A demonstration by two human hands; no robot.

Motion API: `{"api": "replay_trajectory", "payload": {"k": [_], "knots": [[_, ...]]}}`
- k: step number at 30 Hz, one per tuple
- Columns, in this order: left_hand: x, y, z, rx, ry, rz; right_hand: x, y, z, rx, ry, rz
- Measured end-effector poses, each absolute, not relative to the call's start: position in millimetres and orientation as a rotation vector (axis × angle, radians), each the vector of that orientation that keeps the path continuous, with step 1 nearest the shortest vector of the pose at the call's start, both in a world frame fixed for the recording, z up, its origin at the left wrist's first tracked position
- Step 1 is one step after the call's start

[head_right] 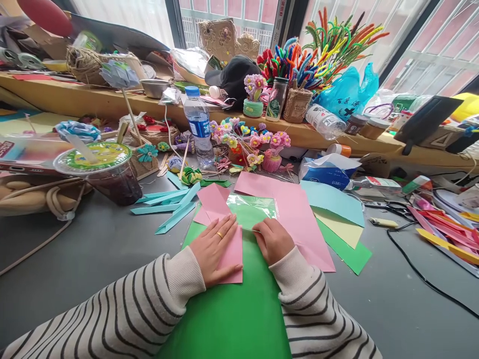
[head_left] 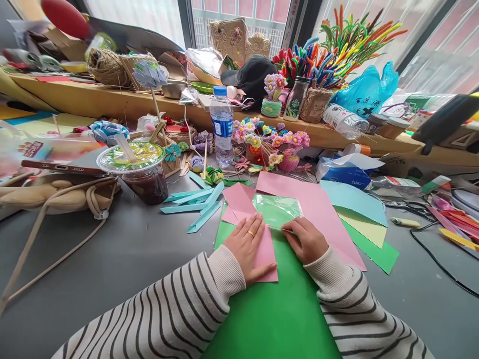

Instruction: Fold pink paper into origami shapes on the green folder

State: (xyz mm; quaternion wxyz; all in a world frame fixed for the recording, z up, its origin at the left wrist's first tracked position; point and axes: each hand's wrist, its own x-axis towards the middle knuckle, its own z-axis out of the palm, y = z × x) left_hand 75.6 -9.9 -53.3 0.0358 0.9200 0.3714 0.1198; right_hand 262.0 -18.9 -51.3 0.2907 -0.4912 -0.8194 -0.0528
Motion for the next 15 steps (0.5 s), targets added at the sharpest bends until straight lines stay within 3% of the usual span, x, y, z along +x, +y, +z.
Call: {"api": "replay_trajectory", "payload": {"k": [15], "knots": [[77,-5,-65,2.924,1.151,0.395,257,-16,-59,-1.191,-2.157,-0.275]]}}
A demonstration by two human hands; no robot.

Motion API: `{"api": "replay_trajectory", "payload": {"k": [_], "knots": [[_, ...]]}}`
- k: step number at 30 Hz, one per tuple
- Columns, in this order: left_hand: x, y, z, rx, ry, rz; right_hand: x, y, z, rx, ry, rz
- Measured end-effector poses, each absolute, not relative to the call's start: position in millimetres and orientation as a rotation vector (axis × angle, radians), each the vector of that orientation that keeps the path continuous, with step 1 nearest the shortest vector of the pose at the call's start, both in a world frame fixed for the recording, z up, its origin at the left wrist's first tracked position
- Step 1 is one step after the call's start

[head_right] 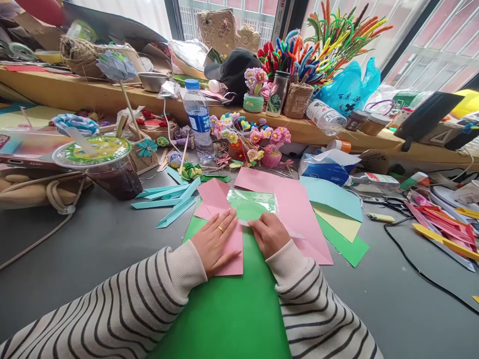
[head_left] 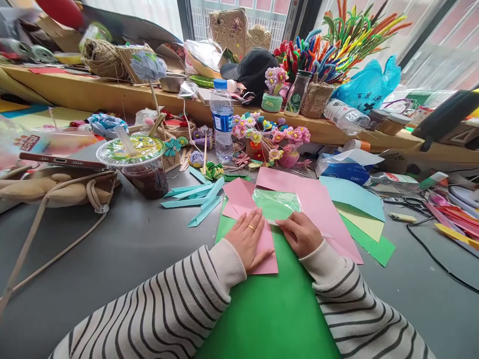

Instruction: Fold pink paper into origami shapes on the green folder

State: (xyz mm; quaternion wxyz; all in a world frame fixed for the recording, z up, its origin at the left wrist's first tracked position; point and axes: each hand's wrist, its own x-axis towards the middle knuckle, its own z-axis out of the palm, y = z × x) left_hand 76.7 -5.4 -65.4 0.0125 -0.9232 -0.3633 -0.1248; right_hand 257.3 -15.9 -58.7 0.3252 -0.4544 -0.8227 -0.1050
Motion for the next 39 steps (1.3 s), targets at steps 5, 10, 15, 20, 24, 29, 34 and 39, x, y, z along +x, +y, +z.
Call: {"api": "replay_trajectory", "payload": {"k": [5,10,15,20,24,29,34,39], "knots": [[76,-5,-67,-2.861,-1.113,-0.416,257,-16,-59,-1.193,-2.137,-0.239],[77,-6,-66,-2.854,-1.145,-0.411,256,-18,-57,-1.17,-2.146,-0.285],[76,-6,-67,-2.847,-1.141,-0.413,258,-22,-55,-1.163,-2.173,-0.254],[75,-5,-67,-2.86,-1.141,-0.412,257,-26,-55,-1.202,-2.179,-0.282],[76,-6,-64,-2.88,-1.14,-0.416,256,-28,-53,-1.243,-2.233,-0.365],[76,-7,-66,-2.871,-1.156,-0.414,250,-30,-51,-1.277,-2.289,-0.515],[78,-6,-68,-2.826,-1.131,-0.448,237,-30,-48,-1.29,-2.29,-0.674],[79,-5,-67,-2.867,-0.995,-0.422,234,-31,-48,-1.298,-2.298,-0.77]]}}
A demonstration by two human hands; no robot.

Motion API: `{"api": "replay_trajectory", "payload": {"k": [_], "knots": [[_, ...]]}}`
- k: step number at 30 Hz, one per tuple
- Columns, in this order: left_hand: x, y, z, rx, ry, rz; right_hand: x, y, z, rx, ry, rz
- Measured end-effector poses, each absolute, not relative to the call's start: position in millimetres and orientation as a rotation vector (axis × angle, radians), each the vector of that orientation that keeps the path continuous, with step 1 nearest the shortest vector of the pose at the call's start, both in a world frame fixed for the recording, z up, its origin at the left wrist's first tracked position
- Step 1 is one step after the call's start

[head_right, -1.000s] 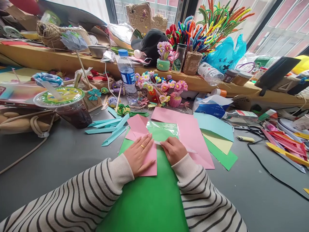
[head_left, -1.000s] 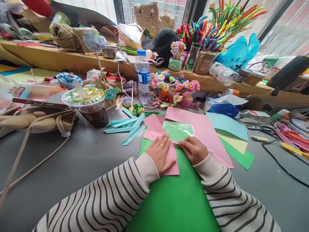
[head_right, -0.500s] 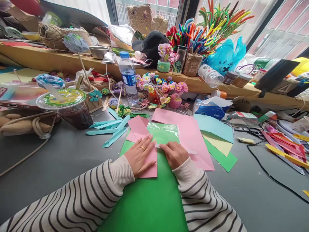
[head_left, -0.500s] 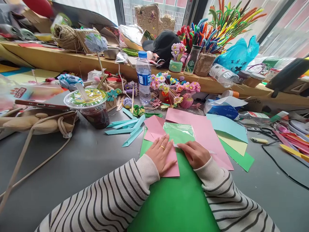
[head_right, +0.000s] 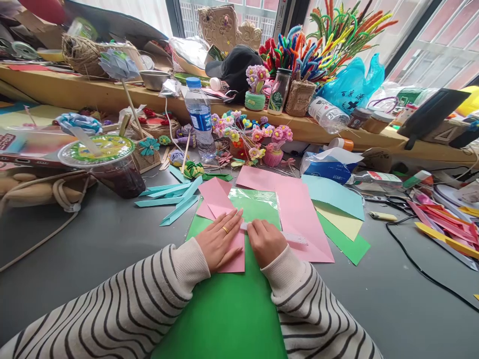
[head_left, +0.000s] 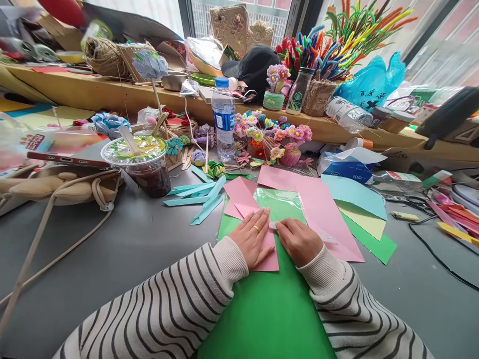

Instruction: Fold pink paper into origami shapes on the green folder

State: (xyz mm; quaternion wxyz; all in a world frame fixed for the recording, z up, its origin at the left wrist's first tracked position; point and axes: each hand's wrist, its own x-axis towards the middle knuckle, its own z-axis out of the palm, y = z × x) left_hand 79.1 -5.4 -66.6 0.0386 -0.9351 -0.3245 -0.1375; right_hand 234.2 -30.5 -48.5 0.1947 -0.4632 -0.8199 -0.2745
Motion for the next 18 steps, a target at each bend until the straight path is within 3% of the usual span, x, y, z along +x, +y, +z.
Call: {"api": "replay_trajectory", "payload": {"k": [18], "knots": [[77.8,-4.6,-69.7,-2.899,-1.038,-0.429,235.9,-39.8,-45.6,-1.222,-2.364,-0.831]]}}
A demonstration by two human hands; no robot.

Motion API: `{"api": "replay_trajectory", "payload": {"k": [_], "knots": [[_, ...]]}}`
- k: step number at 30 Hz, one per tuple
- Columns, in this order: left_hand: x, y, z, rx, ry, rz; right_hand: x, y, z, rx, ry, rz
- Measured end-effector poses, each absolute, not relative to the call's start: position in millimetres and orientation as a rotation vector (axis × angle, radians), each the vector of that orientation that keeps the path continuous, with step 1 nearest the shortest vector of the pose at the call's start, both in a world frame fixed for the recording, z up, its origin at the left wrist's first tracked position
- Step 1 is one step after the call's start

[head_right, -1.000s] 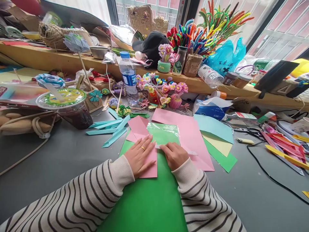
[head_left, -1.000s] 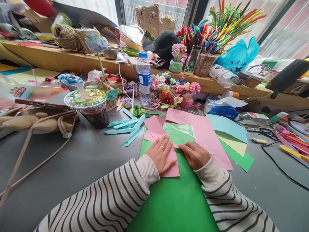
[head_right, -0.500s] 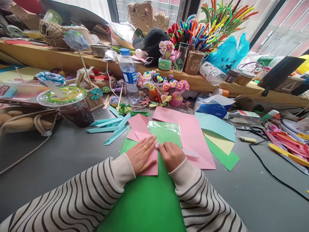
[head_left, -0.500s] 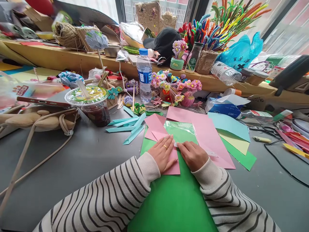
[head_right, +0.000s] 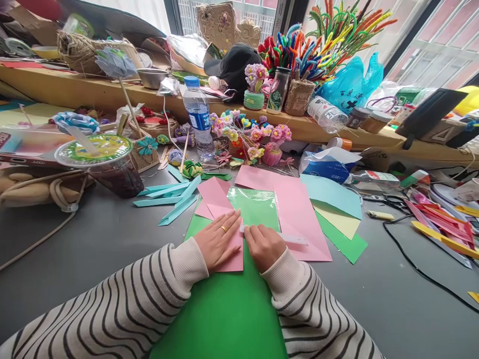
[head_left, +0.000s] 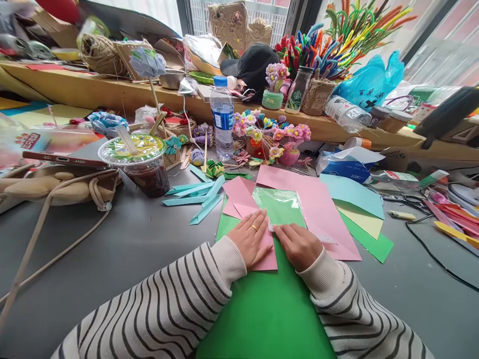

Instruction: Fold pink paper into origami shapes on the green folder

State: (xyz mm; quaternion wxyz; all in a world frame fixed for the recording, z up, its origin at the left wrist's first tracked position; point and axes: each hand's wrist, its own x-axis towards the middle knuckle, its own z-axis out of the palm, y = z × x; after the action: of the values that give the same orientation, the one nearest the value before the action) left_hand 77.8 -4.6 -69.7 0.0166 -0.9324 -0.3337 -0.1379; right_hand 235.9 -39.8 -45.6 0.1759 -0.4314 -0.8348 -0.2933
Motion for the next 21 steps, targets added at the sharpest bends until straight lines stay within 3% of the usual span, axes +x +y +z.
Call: {"api": "replay_trajectory", "payload": {"k": [21], "knots": [[79,-6,-64,-2.919,-1.057,-0.396,239,-62,-41,-1.094,-2.368,-0.746]]}}
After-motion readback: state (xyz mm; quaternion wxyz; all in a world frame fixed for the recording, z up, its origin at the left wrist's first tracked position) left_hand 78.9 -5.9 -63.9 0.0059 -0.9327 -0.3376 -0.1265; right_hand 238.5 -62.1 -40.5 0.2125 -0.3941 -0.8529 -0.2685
